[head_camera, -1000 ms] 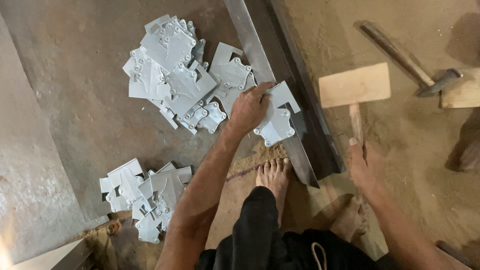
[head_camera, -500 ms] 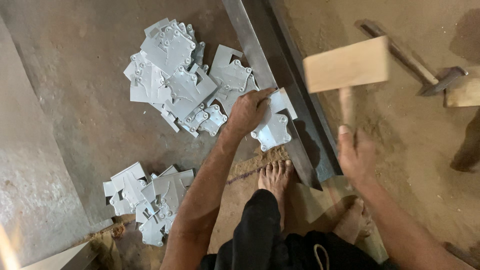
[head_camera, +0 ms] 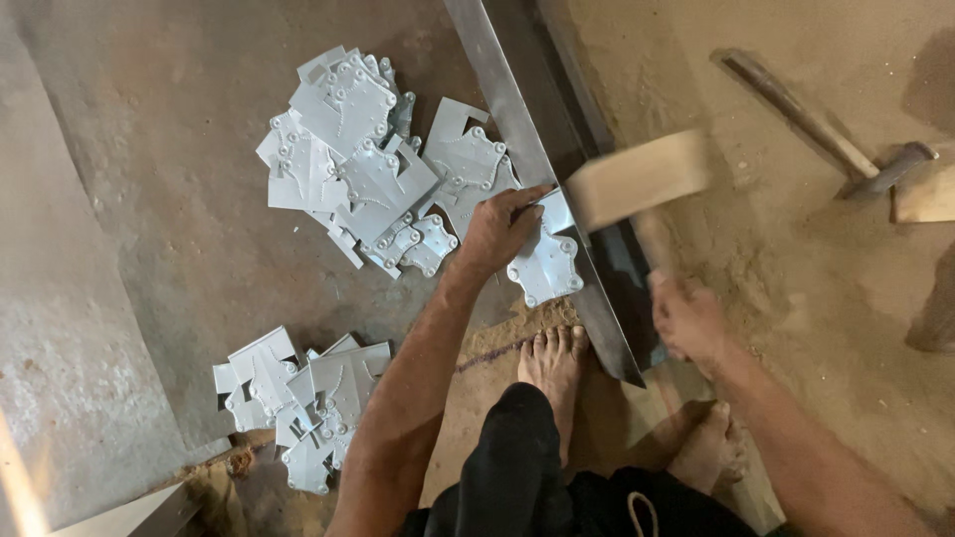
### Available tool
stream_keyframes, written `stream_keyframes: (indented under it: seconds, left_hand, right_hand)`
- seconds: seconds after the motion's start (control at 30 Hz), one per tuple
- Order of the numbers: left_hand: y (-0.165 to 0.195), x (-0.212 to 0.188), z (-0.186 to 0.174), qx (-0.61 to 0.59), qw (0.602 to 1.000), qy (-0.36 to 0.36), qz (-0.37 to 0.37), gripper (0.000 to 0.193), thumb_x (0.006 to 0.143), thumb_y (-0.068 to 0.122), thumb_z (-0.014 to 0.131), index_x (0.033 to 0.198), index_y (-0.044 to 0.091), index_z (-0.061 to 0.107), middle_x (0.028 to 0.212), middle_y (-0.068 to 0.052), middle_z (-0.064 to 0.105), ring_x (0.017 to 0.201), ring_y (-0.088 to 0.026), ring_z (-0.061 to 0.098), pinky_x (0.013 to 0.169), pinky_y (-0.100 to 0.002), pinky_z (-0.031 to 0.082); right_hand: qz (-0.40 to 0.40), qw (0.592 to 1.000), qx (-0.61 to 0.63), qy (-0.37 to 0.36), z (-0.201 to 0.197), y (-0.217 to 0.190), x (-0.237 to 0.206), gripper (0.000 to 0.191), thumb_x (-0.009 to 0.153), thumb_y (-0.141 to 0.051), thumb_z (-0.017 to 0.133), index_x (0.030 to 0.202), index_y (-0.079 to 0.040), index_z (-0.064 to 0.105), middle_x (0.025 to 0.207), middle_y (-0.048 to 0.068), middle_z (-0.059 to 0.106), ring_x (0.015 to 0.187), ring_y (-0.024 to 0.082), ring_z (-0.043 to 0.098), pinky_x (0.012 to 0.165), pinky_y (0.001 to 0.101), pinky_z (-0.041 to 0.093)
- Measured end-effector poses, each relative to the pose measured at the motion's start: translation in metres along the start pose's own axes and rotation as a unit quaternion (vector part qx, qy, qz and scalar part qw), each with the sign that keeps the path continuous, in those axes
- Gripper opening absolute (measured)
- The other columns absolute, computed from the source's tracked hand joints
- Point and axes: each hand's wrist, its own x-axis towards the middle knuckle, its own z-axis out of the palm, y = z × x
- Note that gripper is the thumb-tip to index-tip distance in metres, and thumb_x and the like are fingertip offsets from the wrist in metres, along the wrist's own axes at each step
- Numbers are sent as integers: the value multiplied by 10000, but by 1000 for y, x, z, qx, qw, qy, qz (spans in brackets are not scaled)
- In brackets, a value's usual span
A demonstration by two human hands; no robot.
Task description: The person repeatedly picks up small metal parts from a pile, places them on a metal beam, and strikes them with a wooden mallet. The person occasionally adjusts their glasses. Finished parts are set aside in a separate pile.
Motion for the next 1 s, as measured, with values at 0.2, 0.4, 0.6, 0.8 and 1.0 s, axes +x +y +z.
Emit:
stream_keyframes:
  seconds: [0.2,0.4,0.6,0.8,1.0]
  left_hand:
    - [3,-85,-70,53,994,-96,-29,380,868,103,671,1237,157,743,1061,-161,772,856,-270,758,793,-369,593]
    - [-33,-170,-151,387,915,7,-113,351,782,72,710,1113,159,789,1156,-74,748,1082,-310,673,926,-487,518]
    - [-75,-89,-130,504,848,167,-2,421,850,115,737,1267,97,681,1307,-109,644,1254,-348,591,1010,-505,469]
    - [-104,-13,-120,561,818,37,-120,616,750,346,769,1273,58,618,1316,-155,603,1172,-388,628,980,-578,473]
    - [-102,-9,-117,574,807,-41,-133,520,887,389,713,1237,17,613,1210,-161,631,1082,-367,673,841,-511,550]
  right_hand:
    - [-14,997,77,11,0,29,-2,519,1052,-499,540,782,-60,479,564,4,391,444,140,369,415,345,334]
    - [-241,904,-305,180,29,87,19,513,1077,-431,556,1011,60,688,746,295,643,752,459,670,657,511,518]
    - [-257,896,-311,185,27,100,32,475,1047,-411,557,1009,43,688,802,321,658,821,514,660,694,566,512]
    - [-251,880,-350,198,28,97,30,474,1062,-414,573,985,39,688,794,317,661,798,507,666,710,562,519]
    - [-243,889,-332,203,28,100,29,483,1041,-408,585,977,61,679,782,328,652,772,499,674,687,547,531]
